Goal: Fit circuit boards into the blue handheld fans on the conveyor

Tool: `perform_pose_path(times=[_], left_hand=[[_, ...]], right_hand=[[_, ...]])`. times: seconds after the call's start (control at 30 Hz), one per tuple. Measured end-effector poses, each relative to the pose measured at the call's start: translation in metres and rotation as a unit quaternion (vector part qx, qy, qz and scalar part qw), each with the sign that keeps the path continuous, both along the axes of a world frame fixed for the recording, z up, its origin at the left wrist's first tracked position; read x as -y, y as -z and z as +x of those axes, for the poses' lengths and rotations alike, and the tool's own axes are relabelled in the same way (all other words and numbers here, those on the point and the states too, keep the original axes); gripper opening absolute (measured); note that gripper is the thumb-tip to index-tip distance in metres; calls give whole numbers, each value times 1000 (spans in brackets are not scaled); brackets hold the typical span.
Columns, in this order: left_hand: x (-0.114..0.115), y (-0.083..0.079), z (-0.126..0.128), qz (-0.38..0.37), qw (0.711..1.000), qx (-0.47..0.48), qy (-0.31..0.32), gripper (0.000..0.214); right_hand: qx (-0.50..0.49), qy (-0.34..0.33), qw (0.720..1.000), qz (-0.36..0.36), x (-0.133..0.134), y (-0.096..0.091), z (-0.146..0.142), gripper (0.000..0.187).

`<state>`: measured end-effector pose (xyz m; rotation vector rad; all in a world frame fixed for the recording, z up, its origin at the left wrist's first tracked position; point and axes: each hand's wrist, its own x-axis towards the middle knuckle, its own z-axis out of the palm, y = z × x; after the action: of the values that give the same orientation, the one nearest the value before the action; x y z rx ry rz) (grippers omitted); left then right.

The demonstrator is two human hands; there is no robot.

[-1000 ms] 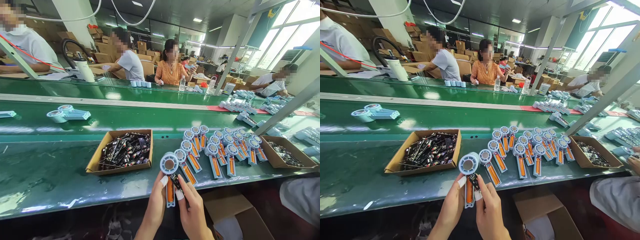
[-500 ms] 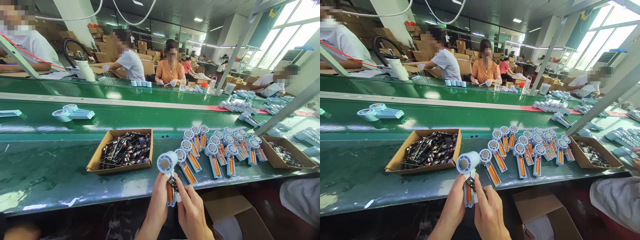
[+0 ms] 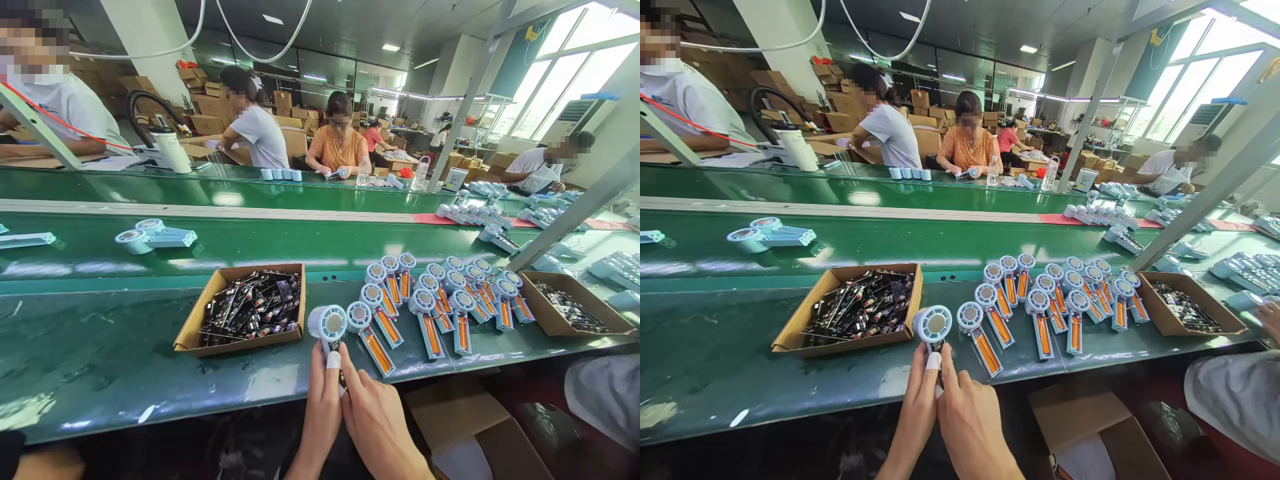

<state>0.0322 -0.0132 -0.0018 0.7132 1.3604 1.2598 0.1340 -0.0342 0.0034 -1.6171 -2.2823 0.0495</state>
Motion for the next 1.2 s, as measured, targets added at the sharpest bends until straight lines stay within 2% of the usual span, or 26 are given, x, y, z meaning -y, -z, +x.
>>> perform_pose_path(times=[0.1,0.2,0.27,0.33,0.37,0.4,0.43,0.47,0.5,0.6,0.67,0.73,0.83,0.93,1.03,1.1,1.2], left_hand=[[-3,3,-7,-29,1000,11,-1,49],[-5,7,-12,-58,998,19,29,47],[-6,7,-16,-47,997,3,66,45],[-7,3,-22,-7,992,-66,108,37],[-9,-1,-28,17,980,-140,140,30],[-12,-8,-34,38,956,-233,174,26],[-17,-16,-43,54,921,-327,205,28],[-25,-26,-52,62,871,-428,232,34],[-35,-37,-63,59,841,-488,227,38],[-77,-67,-94,63,802,-574,154,37],[-108,-79,-109,78,775,-609,149,35],[-131,-81,-117,88,754,-624,186,26],[-149,-73,-121,108,734,-627,238,30],[-156,-66,-124,140,733,-612,261,30],[-163,-68,-131,174,755,-578,256,17],[-165,-72,-137,197,785,-545,221,12],[-160,-80,-145,220,844,-479,100,19]], right_hand=[[23,-40,999,-23,-2,0,-1,79],[-18,-55,998,-2,-4,9,-7,78],[-45,-46,998,8,-3,19,-11,78],[-57,-21,998,16,-2,30,-15,77],[-57,-6,998,21,-2,36,-15,75],[-53,6,998,29,-3,41,-15,73],[-41,16,998,37,-5,45,-15,70],[-22,22,999,44,-8,47,-15,68],[5,24,999,47,-12,48,-15,66],[89,5,996,18,-25,37,-16,67],[113,-16,993,-20,-31,23,-16,73],[103,-29,993,-48,-32,8,-12,75],[24,-26,997,-62,-26,-8,6,65],[-83,-7,995,-52,-20,-15,36,53],[-157,45,986,-28,-21,-18,67,39],[-190,70,979,-4,-24,-20,79,35],[-200,60,978,29,-28,-23,81,32]])
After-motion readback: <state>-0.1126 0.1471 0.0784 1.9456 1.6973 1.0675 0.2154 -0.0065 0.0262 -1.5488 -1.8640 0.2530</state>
